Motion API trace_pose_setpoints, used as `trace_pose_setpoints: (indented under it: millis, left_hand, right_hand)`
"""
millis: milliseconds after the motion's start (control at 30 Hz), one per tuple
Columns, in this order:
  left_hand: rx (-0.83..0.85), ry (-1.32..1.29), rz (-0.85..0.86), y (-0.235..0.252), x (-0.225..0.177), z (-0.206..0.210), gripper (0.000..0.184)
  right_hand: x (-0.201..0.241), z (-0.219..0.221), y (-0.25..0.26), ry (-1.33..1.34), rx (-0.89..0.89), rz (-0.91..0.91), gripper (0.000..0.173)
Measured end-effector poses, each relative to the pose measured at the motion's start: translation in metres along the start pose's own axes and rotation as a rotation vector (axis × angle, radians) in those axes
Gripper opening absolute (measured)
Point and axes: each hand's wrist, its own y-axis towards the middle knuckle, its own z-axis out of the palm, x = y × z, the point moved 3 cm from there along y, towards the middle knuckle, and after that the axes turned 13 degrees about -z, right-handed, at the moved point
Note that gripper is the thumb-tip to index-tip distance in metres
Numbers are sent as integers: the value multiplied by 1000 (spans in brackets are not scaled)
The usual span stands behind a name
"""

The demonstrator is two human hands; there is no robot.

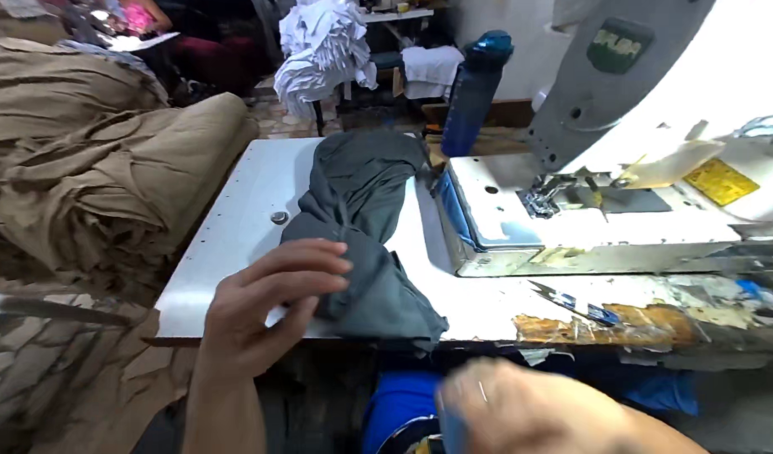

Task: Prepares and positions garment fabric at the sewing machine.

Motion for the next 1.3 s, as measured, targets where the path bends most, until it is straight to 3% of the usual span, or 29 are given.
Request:
trace_pose_setpoints:
  millis: [100,200,300,367,433,500,567,633,733,800,867,933,1033,1067,1133,1233,1300]
  left_hand:
    - [-248,-7,-241,-45,35,8,18]
    - [-348,212,-393,-64,42,22,24]
    - [-199,534,-509,-62,50,36,46]
    - [-78,605,-593,-60,67,45,53]
    - [-76,616,-622,-57,76,52,49]
    - [-88,641,-639,-55,76,56,44]
    - [-54,667,-670,-54,77,59,42]
    - [-11,691,-694,-50,85,53,41]
    - [63,698,-775,-35,100,26,48]
    - [69,739,-795,-25,105,13,50]
    - [34,741,-760,-15,95,13,35]
    - [-6,685,-765,-9,76,20,22]
    - [46,626,-965,-6,60,36,36]
    - [34,598,-953,-7,58,42,35]
    - [-48,488,-726,-3,39,55,30]
    - [128,238,-319,20,-11,87,29]
    - [214,16,-227,31,-29,103,30]
  right_hand:
    - [-53,-20,-7,-370,-345,128,22]
    - [-72,-34,-12,-647,-368,178,25]
    - [-94,-36,4,-872,-305,267,25]
    - [-123,-38,25,-943,-270,379,30]
    - [-146,-39,50,-943,-197,509,41]
    - [-150,-36,73,-857,-3,694,51]
    - [-144,-30,85,-603,177,860,41]
    - [-134,-30,76,-292,87,790,28]
    - [-95,-43,54,107,-309,545,28]
    - [-72,-58,46,-37,-401,494,23]
    - [-68,-63,45,-224,-381,510,21]
    - [-80,-59,47,-226,-368,535,25]
    - [-105,-50,52,-109,-369,655,38]
    - [-113,-47,51,-11,-388,716,44]
    - [-119,-45,52,244,-460,788,50]
    - [-100,-48,38,432,-584,687,30]
    - [-70,-56,14,330,-594,629,22]
